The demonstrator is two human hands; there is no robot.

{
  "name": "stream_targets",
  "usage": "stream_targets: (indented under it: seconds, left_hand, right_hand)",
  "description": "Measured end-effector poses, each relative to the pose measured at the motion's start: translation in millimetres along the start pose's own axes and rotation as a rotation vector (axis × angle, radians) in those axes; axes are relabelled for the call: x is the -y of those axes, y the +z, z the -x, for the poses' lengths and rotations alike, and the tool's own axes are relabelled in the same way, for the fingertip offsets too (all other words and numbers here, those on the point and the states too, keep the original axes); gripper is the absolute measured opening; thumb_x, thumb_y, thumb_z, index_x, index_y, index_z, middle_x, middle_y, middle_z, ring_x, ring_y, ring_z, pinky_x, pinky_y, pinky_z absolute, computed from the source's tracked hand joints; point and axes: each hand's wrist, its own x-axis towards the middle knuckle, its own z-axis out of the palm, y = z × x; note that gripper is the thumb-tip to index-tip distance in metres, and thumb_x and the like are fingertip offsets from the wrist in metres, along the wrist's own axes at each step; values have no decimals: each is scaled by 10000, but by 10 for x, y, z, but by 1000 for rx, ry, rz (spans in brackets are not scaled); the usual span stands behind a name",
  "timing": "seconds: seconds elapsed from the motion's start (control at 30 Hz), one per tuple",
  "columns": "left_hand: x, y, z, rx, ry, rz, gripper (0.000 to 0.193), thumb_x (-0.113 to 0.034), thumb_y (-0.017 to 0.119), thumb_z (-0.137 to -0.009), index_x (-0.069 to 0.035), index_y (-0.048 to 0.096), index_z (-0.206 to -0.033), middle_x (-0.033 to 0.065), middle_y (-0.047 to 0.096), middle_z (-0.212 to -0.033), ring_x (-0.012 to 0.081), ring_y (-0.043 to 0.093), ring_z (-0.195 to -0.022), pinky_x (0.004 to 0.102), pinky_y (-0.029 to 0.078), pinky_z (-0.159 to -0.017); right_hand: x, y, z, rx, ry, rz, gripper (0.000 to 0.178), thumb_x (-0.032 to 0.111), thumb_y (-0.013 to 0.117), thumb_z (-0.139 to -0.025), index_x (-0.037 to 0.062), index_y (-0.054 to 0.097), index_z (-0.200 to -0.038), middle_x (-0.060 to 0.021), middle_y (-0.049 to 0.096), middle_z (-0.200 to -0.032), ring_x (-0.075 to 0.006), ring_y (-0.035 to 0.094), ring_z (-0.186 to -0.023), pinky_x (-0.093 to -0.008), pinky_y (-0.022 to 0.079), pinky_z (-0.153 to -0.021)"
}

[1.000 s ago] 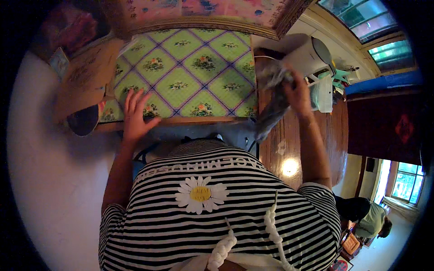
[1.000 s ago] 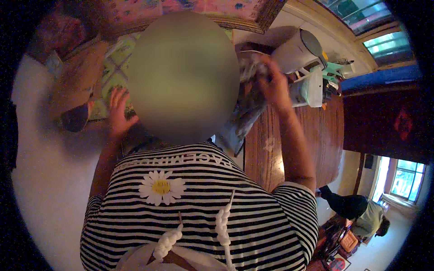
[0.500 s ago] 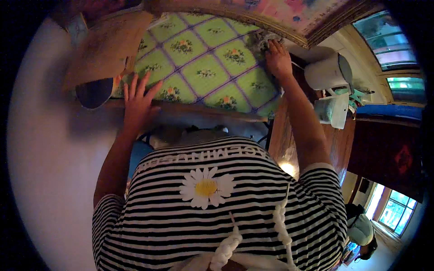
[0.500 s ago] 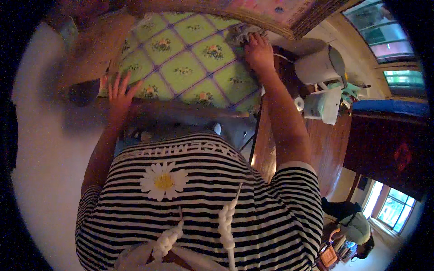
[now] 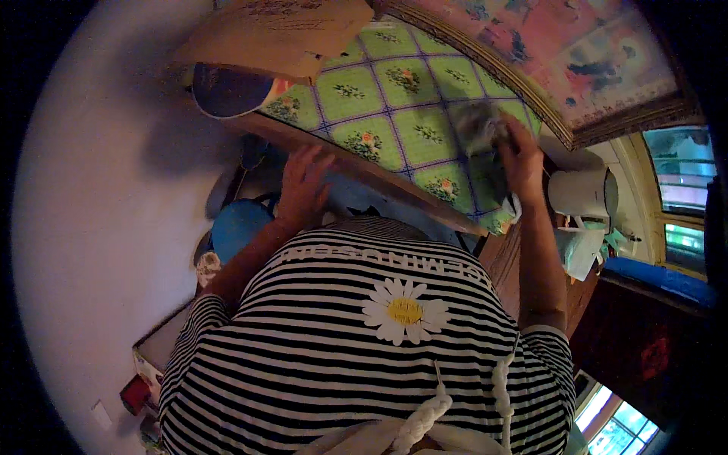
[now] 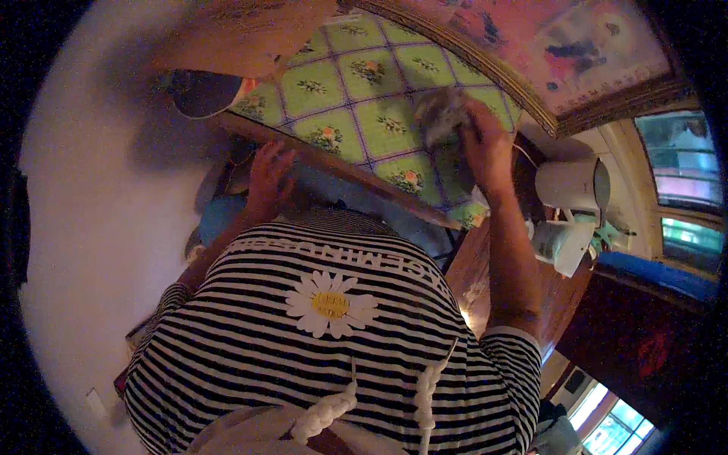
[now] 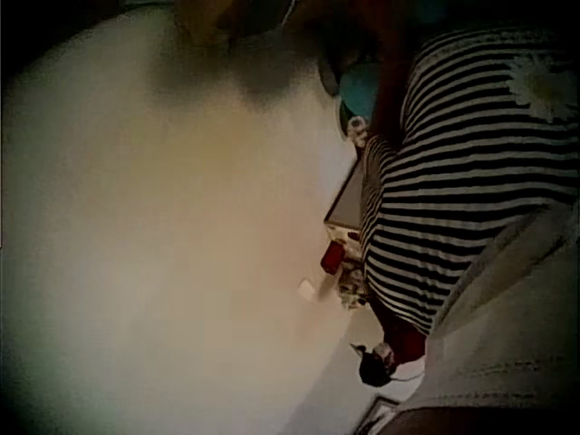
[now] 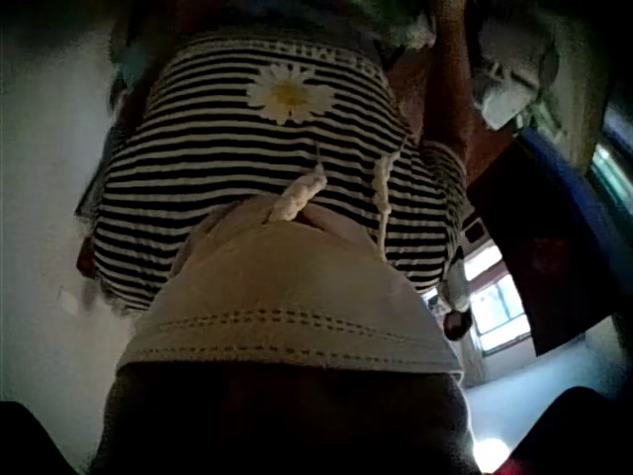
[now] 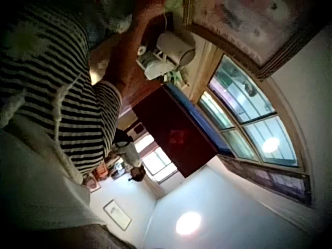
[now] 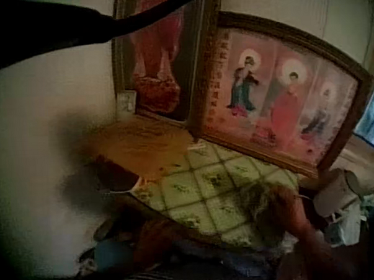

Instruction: The person wipes down a wooden table, a cardboard box, a plastic fan, and a small framed picture with a grey cloth.

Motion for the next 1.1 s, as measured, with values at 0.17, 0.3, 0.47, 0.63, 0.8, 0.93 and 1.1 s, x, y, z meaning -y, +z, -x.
stream_targets:
  seconds: [0.17, 0.3, 0.47, 0.63, 0.8, 0.93, 1.1]
  left_hand:
    - [370, 109, 245, -153, -544, 428, 478, -66, 597, -712, -55, 465, -1172, 126, 458, -1182, 300, 433, -1108, 357, 341, -952]
    - [531, 78, 344, -223, -754, 639, 439, -107, 598, -762, -38, 461, -1174, 127, 493, -1151, 251, 486, -1064, 333, 374, -913]
    - [685, 257, 357, -127, -801, 627, 417, -174, 571, -803, -17, 458, -1173, 117, 542, -1088, 205, 520, -1017, 306, 399, -871]
    - [325, -96, -20, 15, -784, 678, 344, -216, 561, -815, -2, 517, -1080, 139, 585, -1020, 225, 562, -943, 321, 422, -826]
    - [419, 32, 57, 210, -610, 677, 274, -262, 553, -825, -26, 582, -961, 138, 615, -902, 219, 593, -843, 321, 447, -721]
    - [202, -147, -182, 387, -480, 563, 205, -224, 554, -825, -55, 586, -936, 119, 612, -820, 192, 589, -756, 321, 461, -680]
    - [225, -42, -262, 528, -169, 768, 111, -146, 571, -806, -42, 560, -841, 89, 588, -797, 163, 571, -729, 285, 449, -675]
  right_hand:
    - [-570, 576, -490, -46, -32, 107, 407, 70, 542, -772, 69, 484, -1175, -154, 539, -1119, -314, 526, -1013, -368, 420, -855]
    - [121, 1099, -562, -36, -175, 254, 447, 92, 561, -726, 120, 503, -1168, -134, 527, -1104, -347, 497, -988, -411, 417, -843]
    - [959, 1325, -377, 142, -309, 148, 468, 103, 584, -698, 164, 517, -1157, -105, 489, -1144, -312, 472, -1013, -396, 406, -865]
    - [1021, 1165, -86, 339, -499, -45, 495, 65, 581, -684, 173, 518, -1163, -99, 487, -1166, -294, 466, -1055, -391, 377, -902]
    - [1067, 534, -238, 267, -288, -279, 480, 17, 587, -674, 124, 530, -1138, -111, 511, -1150, -304, 487, -1046, -383, 399, -889]
    - [764, 298, -319, -82, -111, -136, 447, 29, 596, -680, 96, 539, -1118, -118, 533, -1117, -325, 503, -1015, -378, 422, -862]
    - [566, 669, 13, 74, 60, 201, 337, 128, 592, -721, 98, 567, -1056, -125, 540, -1084, -326, 520, -982, -386, 446, -814]
